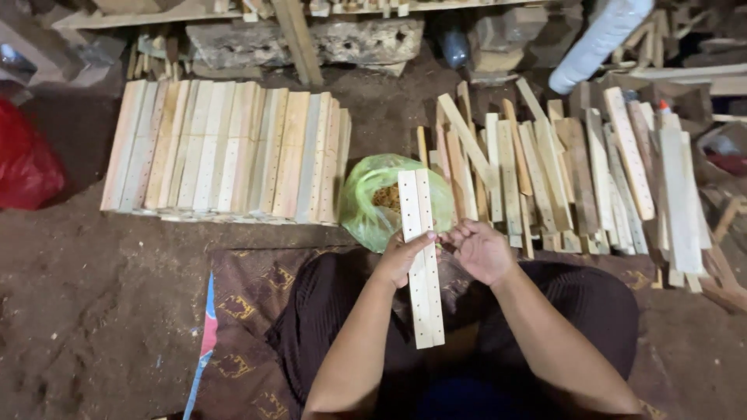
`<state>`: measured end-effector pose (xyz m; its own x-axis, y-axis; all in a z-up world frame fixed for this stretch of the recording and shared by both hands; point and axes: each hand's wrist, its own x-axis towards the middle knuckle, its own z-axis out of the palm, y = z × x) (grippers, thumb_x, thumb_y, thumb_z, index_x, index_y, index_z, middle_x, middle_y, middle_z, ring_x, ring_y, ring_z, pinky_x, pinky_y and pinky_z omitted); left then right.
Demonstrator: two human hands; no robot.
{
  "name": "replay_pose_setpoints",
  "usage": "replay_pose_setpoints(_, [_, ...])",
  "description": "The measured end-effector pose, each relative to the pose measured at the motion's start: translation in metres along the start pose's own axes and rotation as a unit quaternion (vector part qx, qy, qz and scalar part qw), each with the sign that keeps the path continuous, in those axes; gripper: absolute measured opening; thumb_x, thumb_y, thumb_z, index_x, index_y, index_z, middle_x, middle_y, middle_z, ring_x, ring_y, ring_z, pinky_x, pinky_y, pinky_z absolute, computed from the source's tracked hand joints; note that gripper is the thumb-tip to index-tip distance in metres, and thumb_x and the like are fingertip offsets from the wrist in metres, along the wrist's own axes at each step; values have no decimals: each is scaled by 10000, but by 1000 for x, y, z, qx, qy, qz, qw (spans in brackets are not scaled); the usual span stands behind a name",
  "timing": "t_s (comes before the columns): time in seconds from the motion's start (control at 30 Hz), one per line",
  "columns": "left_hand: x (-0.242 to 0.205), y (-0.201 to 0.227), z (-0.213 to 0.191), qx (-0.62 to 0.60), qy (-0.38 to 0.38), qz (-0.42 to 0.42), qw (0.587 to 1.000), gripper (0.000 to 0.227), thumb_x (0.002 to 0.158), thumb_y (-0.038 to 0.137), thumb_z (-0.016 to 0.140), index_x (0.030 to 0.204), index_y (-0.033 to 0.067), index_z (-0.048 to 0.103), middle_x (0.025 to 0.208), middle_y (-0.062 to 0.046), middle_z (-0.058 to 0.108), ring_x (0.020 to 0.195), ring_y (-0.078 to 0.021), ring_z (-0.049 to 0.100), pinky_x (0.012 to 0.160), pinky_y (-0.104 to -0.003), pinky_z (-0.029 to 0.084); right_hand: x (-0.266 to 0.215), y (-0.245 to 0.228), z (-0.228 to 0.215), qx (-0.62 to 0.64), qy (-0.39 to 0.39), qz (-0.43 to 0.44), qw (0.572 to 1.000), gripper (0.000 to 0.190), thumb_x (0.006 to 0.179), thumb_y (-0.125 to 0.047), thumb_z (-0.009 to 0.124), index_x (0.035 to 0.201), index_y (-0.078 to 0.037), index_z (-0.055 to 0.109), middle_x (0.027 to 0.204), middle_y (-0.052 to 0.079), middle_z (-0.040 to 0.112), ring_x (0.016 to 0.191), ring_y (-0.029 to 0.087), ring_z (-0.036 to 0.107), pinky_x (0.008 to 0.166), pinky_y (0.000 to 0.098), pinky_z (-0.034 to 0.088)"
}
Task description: The person is sorting wooden slats and applying rubber bands to them while sitting on the floor of a workshop.
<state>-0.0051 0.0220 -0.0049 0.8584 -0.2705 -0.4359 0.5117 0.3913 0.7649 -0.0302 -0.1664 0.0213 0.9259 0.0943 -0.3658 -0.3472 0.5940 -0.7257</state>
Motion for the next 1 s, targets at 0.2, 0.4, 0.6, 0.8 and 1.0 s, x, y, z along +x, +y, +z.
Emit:
replay_pose_setpoints(0.2, [-34,-14,34,20,-80,-57,995,332,762,193,942,968,26,742,812,-168,741,686,-270,755,625,-425,653,-62,-18,-8,266,-25,-32,963,184,961,-143,530,1007,-7,645,614,-114,302,550,24,375,924,402,550])
replay_pose_setpoints(0.4, [-78,-7,72,23,-162,-119,979,300,761,169,918,943,16,736,796,-173,736,667,-257,752,595,-408,663,-94,-49,-24,-44,179,-201,962,333,953,35,628,1243,-111,703,1048,48,705,619,136,668,512,191,542])
replay_pose_setpoints(0.6, [-81,-4,76,54,-185,-120,974,343,784,166,895,1004,-29,718,824,-181,731,688,-278,755,623,-442,671,-97,-80,-39,-376,101,-370,844,471,932,15,715,1386,-57,614,1333,201,658,1188,362,647,940,444,582])
replay_pose_setpoints(0.8, [-64,-32,64,75,-189,-137,969,439,783,212,921,1048,-34,674,879,-193,731,727,-288,751,654,-452,670,-85,-85,-4,-490,79,-293,817,428,881,-200,812,1284,-88,725,1260,192,707,1215,379,628,1029,469,520])
replay_pose_setpoints(1.0, [-69,-30,57,56,-160,-152,974,424,808,218,902,1038,-35,651,865,-184,732,722,-264,754,657,-436,671,-73,-79,-1,-455,57,-199,866,574,815,-94,842,1351,-40,645,1319,271,620,1038,387,685,838,478,613])
